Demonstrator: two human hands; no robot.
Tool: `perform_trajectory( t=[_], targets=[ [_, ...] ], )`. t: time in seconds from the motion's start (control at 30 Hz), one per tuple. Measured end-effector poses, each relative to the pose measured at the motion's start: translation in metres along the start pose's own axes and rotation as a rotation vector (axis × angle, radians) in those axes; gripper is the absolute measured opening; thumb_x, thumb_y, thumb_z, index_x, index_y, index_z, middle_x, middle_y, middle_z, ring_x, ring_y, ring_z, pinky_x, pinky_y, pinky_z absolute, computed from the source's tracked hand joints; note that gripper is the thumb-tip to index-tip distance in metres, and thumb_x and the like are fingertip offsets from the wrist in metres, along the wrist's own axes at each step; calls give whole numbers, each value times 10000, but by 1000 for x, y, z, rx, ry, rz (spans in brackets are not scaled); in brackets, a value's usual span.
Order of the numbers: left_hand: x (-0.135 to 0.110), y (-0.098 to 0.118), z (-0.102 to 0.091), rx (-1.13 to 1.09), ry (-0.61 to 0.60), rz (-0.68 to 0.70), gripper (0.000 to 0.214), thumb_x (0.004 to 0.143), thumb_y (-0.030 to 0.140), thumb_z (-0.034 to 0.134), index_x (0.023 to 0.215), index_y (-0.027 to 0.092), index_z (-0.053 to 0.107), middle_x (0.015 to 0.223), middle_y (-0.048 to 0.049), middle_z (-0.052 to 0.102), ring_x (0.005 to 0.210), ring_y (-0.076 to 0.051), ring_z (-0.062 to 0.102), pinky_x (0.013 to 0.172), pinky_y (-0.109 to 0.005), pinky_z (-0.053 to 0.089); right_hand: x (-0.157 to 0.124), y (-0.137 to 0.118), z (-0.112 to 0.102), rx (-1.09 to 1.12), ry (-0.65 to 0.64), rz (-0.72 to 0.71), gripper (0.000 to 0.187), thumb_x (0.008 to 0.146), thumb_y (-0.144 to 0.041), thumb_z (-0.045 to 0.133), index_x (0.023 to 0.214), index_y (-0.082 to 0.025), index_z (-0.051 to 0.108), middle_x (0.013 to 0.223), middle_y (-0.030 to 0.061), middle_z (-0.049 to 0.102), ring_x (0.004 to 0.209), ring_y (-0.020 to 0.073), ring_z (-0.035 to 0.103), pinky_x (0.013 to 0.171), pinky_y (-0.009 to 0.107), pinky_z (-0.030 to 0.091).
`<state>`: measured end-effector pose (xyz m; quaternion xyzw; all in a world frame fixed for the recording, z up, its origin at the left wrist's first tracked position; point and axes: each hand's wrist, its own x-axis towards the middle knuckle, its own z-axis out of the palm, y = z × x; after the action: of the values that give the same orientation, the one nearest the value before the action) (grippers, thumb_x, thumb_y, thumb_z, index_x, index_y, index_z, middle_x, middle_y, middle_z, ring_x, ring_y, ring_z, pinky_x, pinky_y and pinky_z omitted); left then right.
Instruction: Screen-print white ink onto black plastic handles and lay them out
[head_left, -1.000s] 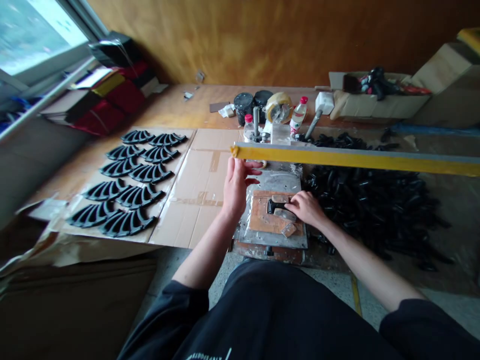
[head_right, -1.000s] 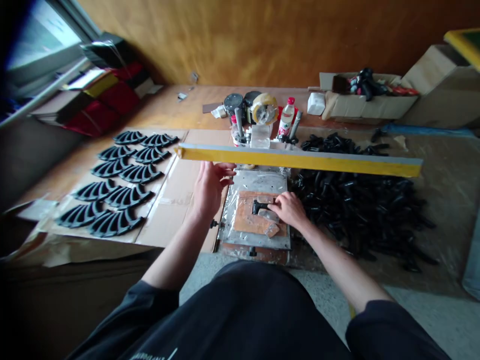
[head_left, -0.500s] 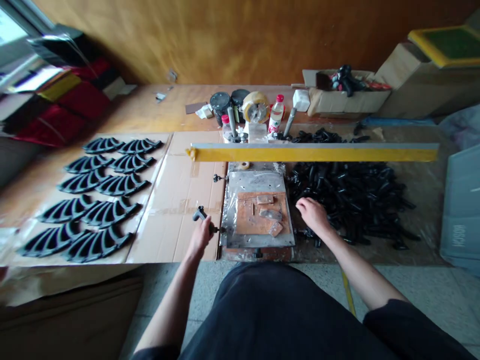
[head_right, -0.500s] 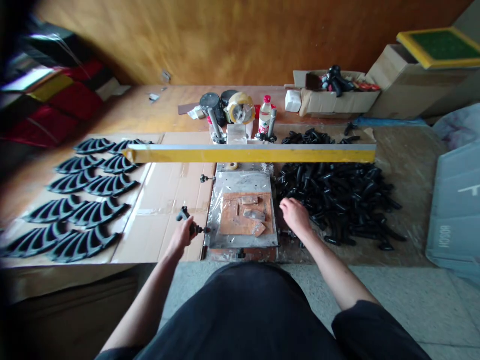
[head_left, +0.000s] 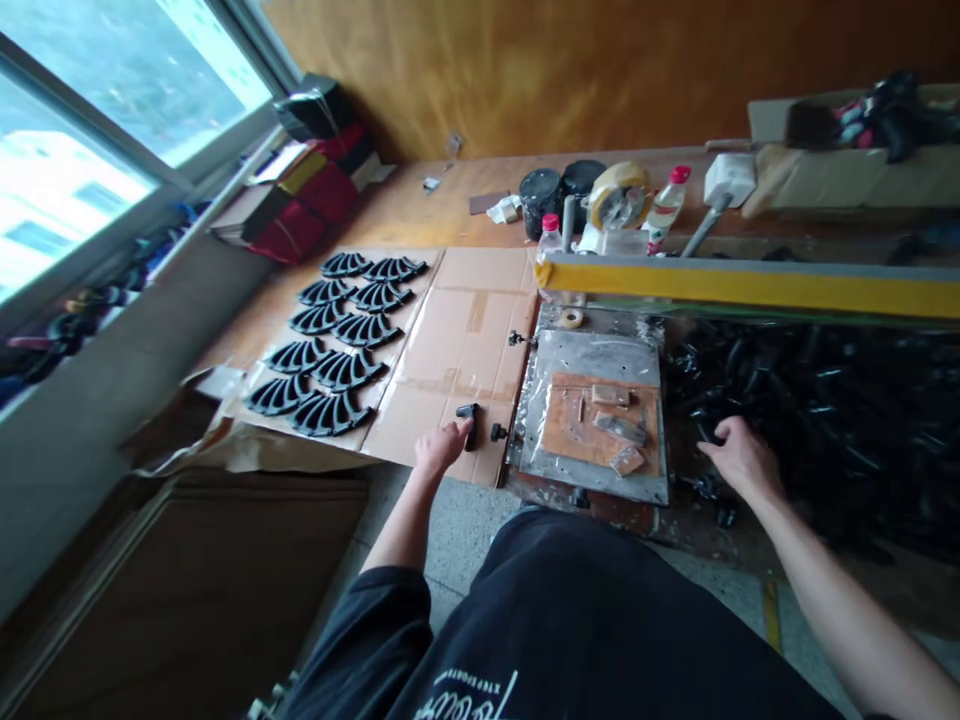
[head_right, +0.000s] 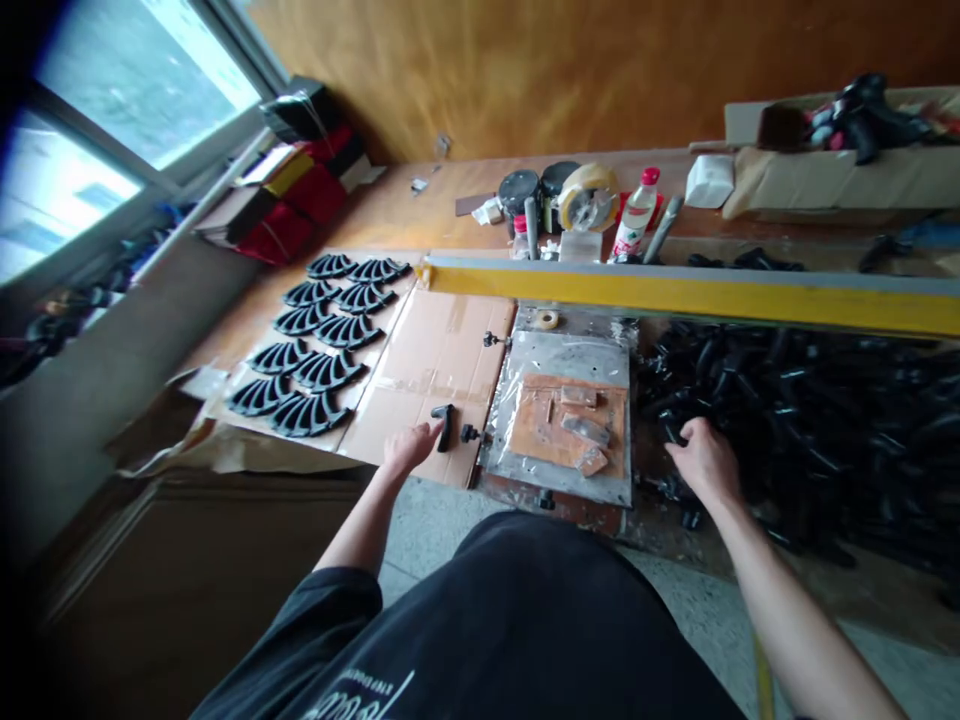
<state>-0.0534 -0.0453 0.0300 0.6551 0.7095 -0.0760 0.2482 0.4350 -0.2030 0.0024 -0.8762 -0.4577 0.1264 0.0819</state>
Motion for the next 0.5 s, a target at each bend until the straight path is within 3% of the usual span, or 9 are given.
perform_trajectory(
  t=[0.1, 0.17, 0.23, 0.33, 0.43, 0.5],
  targets=[
    [-8, 2, -9, -81, 70, 3, 564, 907, 612, 267, 821, 202, 644, 778, -118, 678, 798, -245, 644, 755, -353, 442, -10, -12, -15, 214, 218, -164, 420, 808, -352, 561, 1191, -179, 559, 1037, 131, 591, 921, 277, 597, 824, 413, 498],
    [-11, 19, -17, -249, 116, 78, 570, 926, 596, 228, 849, 212, 642, 668, -54, 641, 675, -183, 613, 670, -282, 434, -18, -36, -24, 279, 239, -389, 417, 870, -328, 494, 1262, -201, 559, 1131, 129, 568, 998, 265, 584, 917, 415, 477],
    [-15, 50, -31, -521, 176, 200, 531, 925, 591, 274, 877, 203, 633, 570, -2, 570, 564, -135, 551, 591, -236, 408, -22, -67, -27, 283, 168, -615, 398, 914, -258, 427, 1282, -236, 577, 1179, 108, 568, 1051, 243, 570, 968, 400, 456],
    [-25, 114, -63, -900, 216, 420, 455, 907, 577, 390, 963, 190, 622, 537, 37, 513, 477, -90, 460, 503, -206, 360, -18, -110, -18, 210, 74, -862, 450, 912, -129, 374, 1269, -271, 609, 1169, 79, 597, 1047, 221, 554, 948, 388, 467],
    [-41, 174, -101, -1125, 231, 632, 455, 923, 556, 395, 1104, 188, 592, 544, 38, 520, 452, -82, 430, 463, -208, 341, -10, -135, -3, 90, 88, -970, 439, 893, -79, 396, 1194, -242, 671, 1125, 92, 620, 1016, 228, 528, 915, 385, 468],
    [-52, 201, -120, -1195, 207, 740, 481, 947, 548, 335, 1127, 182, 589, 553, 22, 534, 453, -86, 438, 458, -216, 350, -9, -141, 2, 40, 112, -975, 423, 889, -69, 410, 1174, -218, 685, 1105, 104, 628, 1010, 229, 518, 908, 372, 458]
  ],
)
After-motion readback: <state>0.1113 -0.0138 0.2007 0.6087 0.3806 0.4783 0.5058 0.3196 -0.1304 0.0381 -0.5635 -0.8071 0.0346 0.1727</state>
